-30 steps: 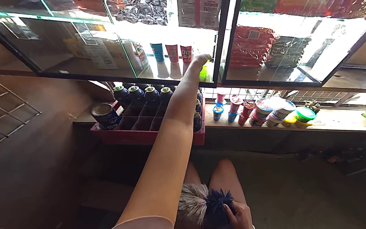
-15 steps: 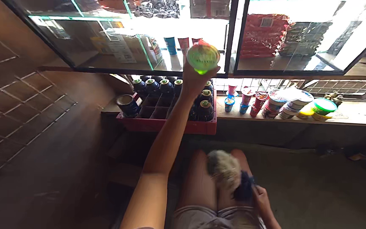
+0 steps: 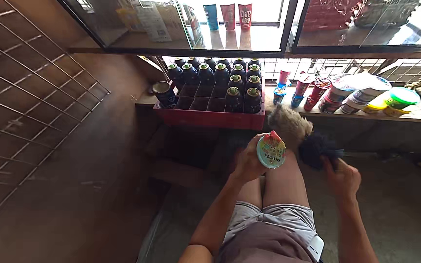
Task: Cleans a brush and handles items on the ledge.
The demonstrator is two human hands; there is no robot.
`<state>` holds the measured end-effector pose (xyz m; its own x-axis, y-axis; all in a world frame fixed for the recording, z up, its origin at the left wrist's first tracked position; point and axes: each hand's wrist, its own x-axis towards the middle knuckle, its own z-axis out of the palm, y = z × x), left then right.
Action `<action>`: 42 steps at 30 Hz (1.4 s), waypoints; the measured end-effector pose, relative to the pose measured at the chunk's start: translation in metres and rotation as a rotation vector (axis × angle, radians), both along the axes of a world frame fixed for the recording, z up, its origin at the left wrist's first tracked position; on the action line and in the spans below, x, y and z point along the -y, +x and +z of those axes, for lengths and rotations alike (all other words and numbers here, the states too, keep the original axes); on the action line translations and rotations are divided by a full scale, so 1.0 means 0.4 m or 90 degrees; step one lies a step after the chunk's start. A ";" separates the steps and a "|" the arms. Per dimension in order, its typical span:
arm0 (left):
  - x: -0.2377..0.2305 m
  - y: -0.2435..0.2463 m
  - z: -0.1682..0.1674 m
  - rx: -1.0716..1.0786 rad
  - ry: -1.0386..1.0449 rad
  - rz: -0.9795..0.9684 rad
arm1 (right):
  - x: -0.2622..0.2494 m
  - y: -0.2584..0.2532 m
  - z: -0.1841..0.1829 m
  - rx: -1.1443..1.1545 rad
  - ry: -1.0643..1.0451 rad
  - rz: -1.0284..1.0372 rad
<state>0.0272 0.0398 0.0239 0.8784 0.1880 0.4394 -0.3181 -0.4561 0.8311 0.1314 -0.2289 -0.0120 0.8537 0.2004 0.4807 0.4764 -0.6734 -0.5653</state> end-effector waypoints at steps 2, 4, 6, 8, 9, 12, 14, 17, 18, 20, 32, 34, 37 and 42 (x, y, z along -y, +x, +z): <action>0.000 -0.002 0.002 0.018 0.011 -0.009 | 0.017 0.006 0.006 -0.007 0.066 -0.048; -0.003 -0.003 0.016 0.006 0.013 0.011 | 0.011 -0.020 0.017 -0.026 0.297 0.069; 0.003 -0.021 0.026 -0.045 0.016 0.043 | -0.002 -0.063 0.018 -0.057 0.362 0.227; 0.013 -0.036 0.031 -0.105 0.004 0.065 | -0.002 -0.066 0.002 -0.040 0.224 0.222; 0.009 -0.025 0.021 -0.074 0.004 0.044 | 0.002 -0.059 -0.003 -0.015 0.133 0.142; 0.011 -0.010 0.017 0.008 -0.037 -0.019 | 0.038 -0.027 0.009 -0.012 0.026 -0.049; 0.006 -0.010 0.022 0.021 -0.040 -0.020 | 0.050 -0.026 0.015 -0.020 0.188 -0.011; 0.006 -0.017 0.024 -0.035 -0.016 0.032 | 0.033 -0.063 0.026 -0.075 0.354 0.231; 0.011 -0.024 0.028 -0.057 -0.011 0.046 | 0.029 -0.062 0.020 -0.067 0.286 0.246; 0.018 -0.020 0.028 -0.052 -0.050 0.018 | 0.036 -0.047 0.010 -0.024 0.082 0.112; 0.089 -0.019 0.027 0.100 -0.250 -0.085 | 0.068 -0.010 -0.033 -0.400 0.607 0.081; 0.107 0.007 0.026 0.093 -0.289 -0.110 | 0.062 0.004 -0.049 -0.366 0.589 -0.017; 0.130 0.081 0.014 0.023 -0.369 -0.059 | 0.059 -0.007 -0.141 -0.359 0.279 0.019; 0.131 0.268 -0.021 -0.114 -0.528 0.099 | -0.006 -0.127 -0.286 -0.450 -0.066 0.114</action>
<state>0.1345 -0.0128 0.0154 0.8589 0.5109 -0.0364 -0.1342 0.2930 0.9466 0.0807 -0.2266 -0.1265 0.9029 0.3800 -0.2008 0.1299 -0.6867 -0.7153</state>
